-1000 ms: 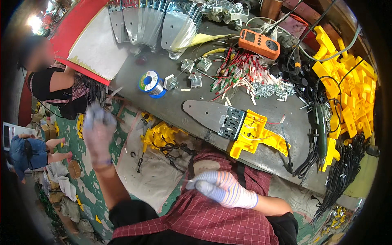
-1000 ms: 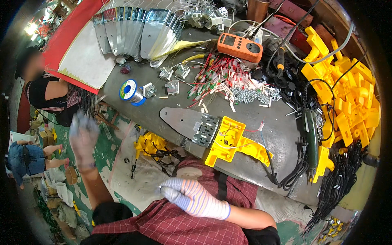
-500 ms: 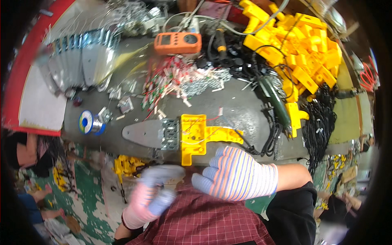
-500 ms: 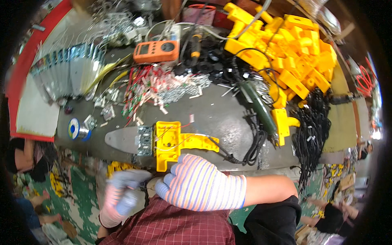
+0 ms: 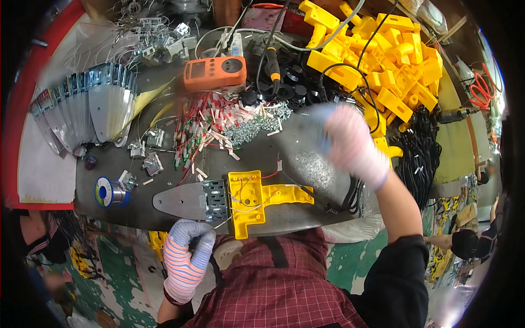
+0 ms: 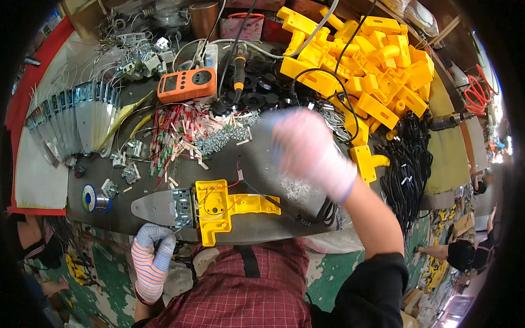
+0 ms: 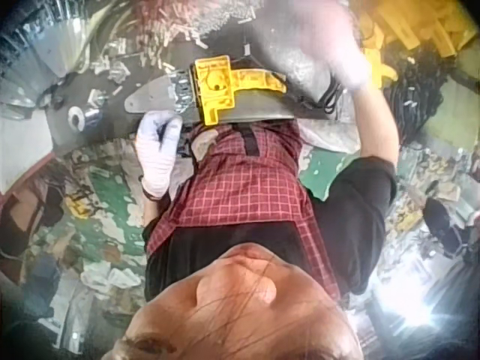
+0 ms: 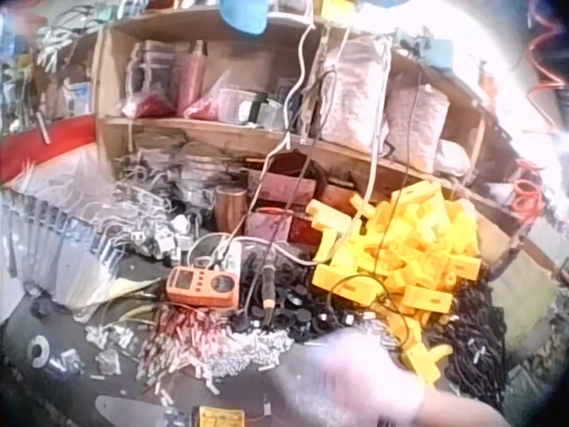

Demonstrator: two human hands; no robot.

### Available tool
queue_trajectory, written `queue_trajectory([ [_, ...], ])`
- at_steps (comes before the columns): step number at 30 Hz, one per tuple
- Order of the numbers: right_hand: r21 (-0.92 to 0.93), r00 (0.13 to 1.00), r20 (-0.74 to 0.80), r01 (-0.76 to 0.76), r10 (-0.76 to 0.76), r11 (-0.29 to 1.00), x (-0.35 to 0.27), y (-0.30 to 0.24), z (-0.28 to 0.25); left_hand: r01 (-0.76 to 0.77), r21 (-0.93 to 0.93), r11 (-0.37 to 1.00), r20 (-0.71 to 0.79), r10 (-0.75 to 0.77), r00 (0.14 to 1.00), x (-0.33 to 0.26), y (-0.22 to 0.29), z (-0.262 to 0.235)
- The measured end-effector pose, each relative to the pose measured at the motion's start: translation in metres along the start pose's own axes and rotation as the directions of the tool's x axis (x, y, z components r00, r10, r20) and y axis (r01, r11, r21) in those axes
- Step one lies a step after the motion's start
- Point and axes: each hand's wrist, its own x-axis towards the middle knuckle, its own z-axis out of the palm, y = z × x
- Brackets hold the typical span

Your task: Assemble internal components and wiring of a yellow handheld electronic tool using a screwdriver and soldering iron.

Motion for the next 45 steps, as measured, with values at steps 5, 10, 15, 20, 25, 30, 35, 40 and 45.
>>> queue_trajectory([
  [5, -0.296, 0.93, -0.115, -0.368, 0.35, 0.882, 0.079, 0.05, 0.053, 0.047, -0.173, 0.984, -0.125, -0.069, 0.99, 0.008, -0.01, 0.021],
  [10, -0.302, 0.975, -0.154, -0.201, 0.16, 0.932, 0.094, 0.07, 0.065, -0.07, -0.142, 0.987, -0.303, 0.024, 0.953, 0.012, -0.021, 0.03],
  [15, 0.544, 0.886, -0.321, -0.116, 0.334, 0.831, 0.046, 0.002, 0.011, -0.035, -0.053, 0.998, -0.341, 0.015, 0.94, 0.007, -0.03, 0.026],
  [20, 0.605, 0.737, -0.478, -0.117, 0.477, 0.788, -0.025, -0.066, -0.032, -0.187, 0.122, 0.975, -0.244, 0.212, 0.946, 0.0, -0.023, 0.031],
  [25, 0.555, 0.782, -0.547, 0.071, 0.299, 0.829, -0.045, -0.093, -0.048, -0.289, 0.288, 0.913, -0.245, 0.362, 0.9, -0.007, -0.025, 0.04],
  [30, 0.585, 0.849, -0.369, -0.105, 0.379, 0.804, -0.036, -0.107, -0.045, -0.3, 0.283, 0.911, -0.263, 0.375, 0.889, -0.004, -0.024, 0.048],
  [35, 0.64, 0.85, -0.395, -0.018, 0.349, 0.768, -0.029, -0.114, -0.036, -0.324, 0.266, 0.908, -0.293, 0.396, 0.87, -0.004, -0.029, 0.043],
  [40, 0.648, 0.881, -0.363, 0.005, 0.303, 0.762, -0.033, -0.109, -0.04, -0.33, 0.224, 0.917, -0.322, 0.389, 0.863, -0.003, -0.028, 0.043],
  [45, 0.661, 0.903, -0.338, 0.028, 0.264, 0.75, -0.034, -0.104, -0.042, -0.364, 0.221, 0.905, -0.337, 0.421, 0.842, 0.003, -0.027, 0.044],
])
